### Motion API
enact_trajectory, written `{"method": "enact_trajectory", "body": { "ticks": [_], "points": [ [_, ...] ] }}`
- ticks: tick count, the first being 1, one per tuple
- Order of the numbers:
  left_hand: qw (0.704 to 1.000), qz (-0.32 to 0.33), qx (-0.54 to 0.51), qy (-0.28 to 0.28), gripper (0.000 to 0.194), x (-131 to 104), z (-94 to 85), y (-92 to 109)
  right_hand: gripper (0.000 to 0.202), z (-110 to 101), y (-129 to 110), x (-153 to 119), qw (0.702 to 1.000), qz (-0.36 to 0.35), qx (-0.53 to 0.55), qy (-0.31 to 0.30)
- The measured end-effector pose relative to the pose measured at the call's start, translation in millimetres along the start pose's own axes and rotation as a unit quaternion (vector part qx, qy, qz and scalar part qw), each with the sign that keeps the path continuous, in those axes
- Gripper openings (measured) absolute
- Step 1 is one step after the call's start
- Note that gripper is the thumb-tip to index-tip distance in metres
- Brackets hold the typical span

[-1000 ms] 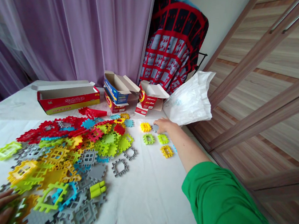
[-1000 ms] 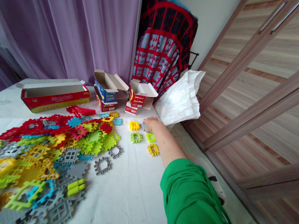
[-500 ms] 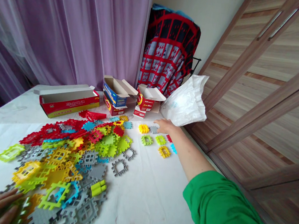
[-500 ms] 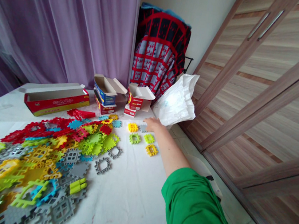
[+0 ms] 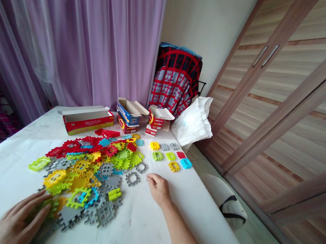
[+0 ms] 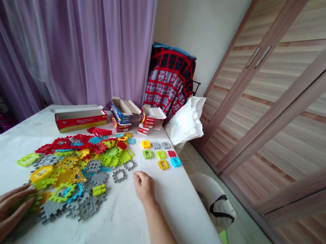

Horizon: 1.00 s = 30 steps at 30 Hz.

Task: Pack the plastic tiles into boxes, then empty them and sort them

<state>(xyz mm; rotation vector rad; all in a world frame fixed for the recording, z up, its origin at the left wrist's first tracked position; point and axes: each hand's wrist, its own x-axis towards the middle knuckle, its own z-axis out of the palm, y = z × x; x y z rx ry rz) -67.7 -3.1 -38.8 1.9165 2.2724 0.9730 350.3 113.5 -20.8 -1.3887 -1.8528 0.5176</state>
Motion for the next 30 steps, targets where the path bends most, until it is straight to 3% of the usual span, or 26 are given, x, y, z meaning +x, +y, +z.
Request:
{"method": "enact_trajectory", "body": {
  "ticks": [2,8,17,24,30],
  "points": [
    [0.999,-0.003,-0.021,0.04,0.039,1,-3.3,8,0.029,2,-3,-5,1.0,0.017,-0.009,0.018],
    [1.0,0.01,0.0,0.028,0.042,2,-13.3,33,0.031,3,-11,-9,0.995,0.004,-0.093,0.028],
    [0.998,0.016,0.035,0.052,0.046,-6,-11.9,41,0.035,17,-29,-32,0.989,-0.009,-0.145,0.026],
    [0.993,0.099,0.055,0.019,0.063,-21,-14.4,61,0.034,20,-40,-37,0.987,-0.046,-0.156,0.006],
    [0.985,0.158,0.07,-0.001,0.025,-17,-12.7,88,0.034,22,-41,-38,0.987,-0.061,-0.146,-0.001]
  ]
}}
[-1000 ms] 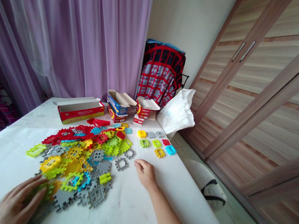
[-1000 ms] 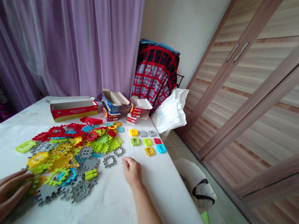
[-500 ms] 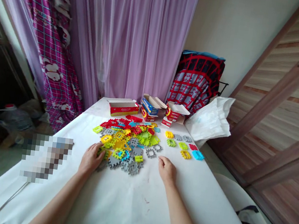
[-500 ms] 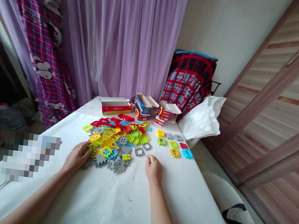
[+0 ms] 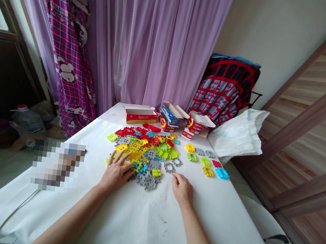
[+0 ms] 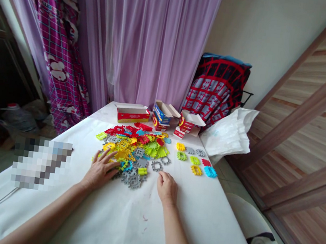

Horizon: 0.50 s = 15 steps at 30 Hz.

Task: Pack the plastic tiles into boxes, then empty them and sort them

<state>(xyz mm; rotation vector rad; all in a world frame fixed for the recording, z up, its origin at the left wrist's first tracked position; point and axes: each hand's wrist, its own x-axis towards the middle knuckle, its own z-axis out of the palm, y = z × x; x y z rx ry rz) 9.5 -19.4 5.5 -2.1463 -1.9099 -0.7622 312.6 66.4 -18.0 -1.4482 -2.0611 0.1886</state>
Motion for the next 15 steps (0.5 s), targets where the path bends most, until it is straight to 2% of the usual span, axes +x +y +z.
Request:
{"method": "enact_trajectory", "body": {
  "ticks": [6,9,13,15],
  "points": [
    [0.999,0.002,-0.007,0.031,0.022,27,-3.7,8,0.035,-3,0,0,0.999,0.007,0.048,0.006],
    [0.999,0.016,-0.006,0.047,0.025,50,-6.8,23,0.034,-3,1,1,0.997,0.012,0.076,0.013],
    [0.996,0.093,-0.006,0.014,0.024,75,-0.8,46,0.033,2,7,0,0.992,0.017,0.12,0.034],
    [0.997,0.073,-0.005,0.016,0.031,79,1.5,46,0.034,5,11,0,0.988,0.025,0.139,0.058]
  ]
}}
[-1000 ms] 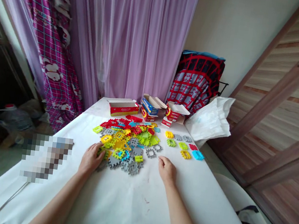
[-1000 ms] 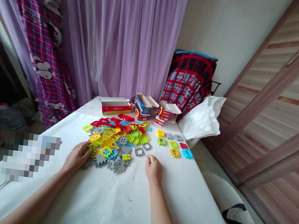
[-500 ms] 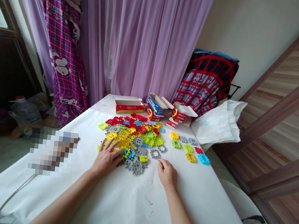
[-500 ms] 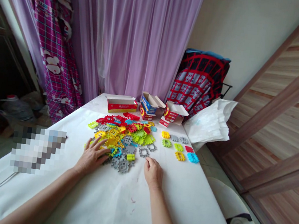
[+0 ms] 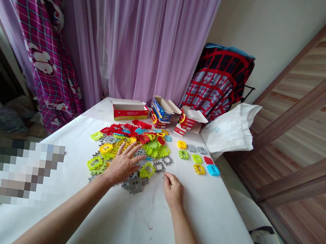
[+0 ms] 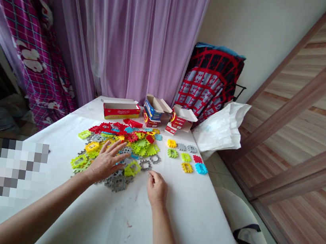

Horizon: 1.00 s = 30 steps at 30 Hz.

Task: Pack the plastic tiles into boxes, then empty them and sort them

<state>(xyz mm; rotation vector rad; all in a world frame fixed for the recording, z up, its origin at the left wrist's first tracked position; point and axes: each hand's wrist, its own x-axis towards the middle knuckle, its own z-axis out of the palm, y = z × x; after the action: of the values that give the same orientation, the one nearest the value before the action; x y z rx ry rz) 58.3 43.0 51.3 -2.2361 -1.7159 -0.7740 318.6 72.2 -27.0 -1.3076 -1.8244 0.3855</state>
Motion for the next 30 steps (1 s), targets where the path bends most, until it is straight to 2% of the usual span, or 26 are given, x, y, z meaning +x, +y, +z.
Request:
{"method": "enact_trajectory", "body": {
  "ticks": [2,4,7,9,11,15,19,22,25,30],
  "points": [
    [0.996,-0.08,0.012,0.04,0.039,-4,-2.8,-13,0.033,1,2,0,1.0,0.001,0.011,0.023],
    [0.986,-0.147,0.02,0.077,0.043,-15,-9.7,-35,0.03,0,1,1,0.999,-0.006,0.011,0.033],
    [0.959,-0.257,0.005,0.118,0.039,-36,-17.8,-72,0.025,-2,-4,2,0.999,-0.037,0.009,0.03],
    [0.95,-0.288,-0.001,0.121,0.04,-49,-17.1,-90,0.027,-3,-8,2,0.998,-0.065,0.006,0.02],
    [0.944,-0.309,-0.008,0.116,0.042,-58,-13.4,-100,0.034,-2,-11,1,0.996,-0.088,-0.01,0.002],
    [0.928,-0.362,-0.028,0.09,0.047,-59,-11.4,-100,0.046,0,-14,1,0.992,-0.106,-0.054,-0.041],
    [0.893,-0.445,-0.069,0.031,0.049,-52,-21.0,-92,0.046,0,-19,5,0.989,-0.101,-0.082,-0.071],
    [0.88,-0.468,-0.078,0.02,0.051,-50,-26.1,-90,0.045,0,-22,6,0.988,-0.09,-0.094,-0.077],
    [0.873,-0.481,-0.083,0.016,0.051,-50,-27.5,-89,0.047,2,-22,5,0.991,-0.084,-0.086,-0.056],
    [0.874,-0.478,-0.085,0.01,0.051,-50,-27.9,-88,0.042,3,-16,3,0.993,-0.05,-0.104,0.022]
  ]
}}
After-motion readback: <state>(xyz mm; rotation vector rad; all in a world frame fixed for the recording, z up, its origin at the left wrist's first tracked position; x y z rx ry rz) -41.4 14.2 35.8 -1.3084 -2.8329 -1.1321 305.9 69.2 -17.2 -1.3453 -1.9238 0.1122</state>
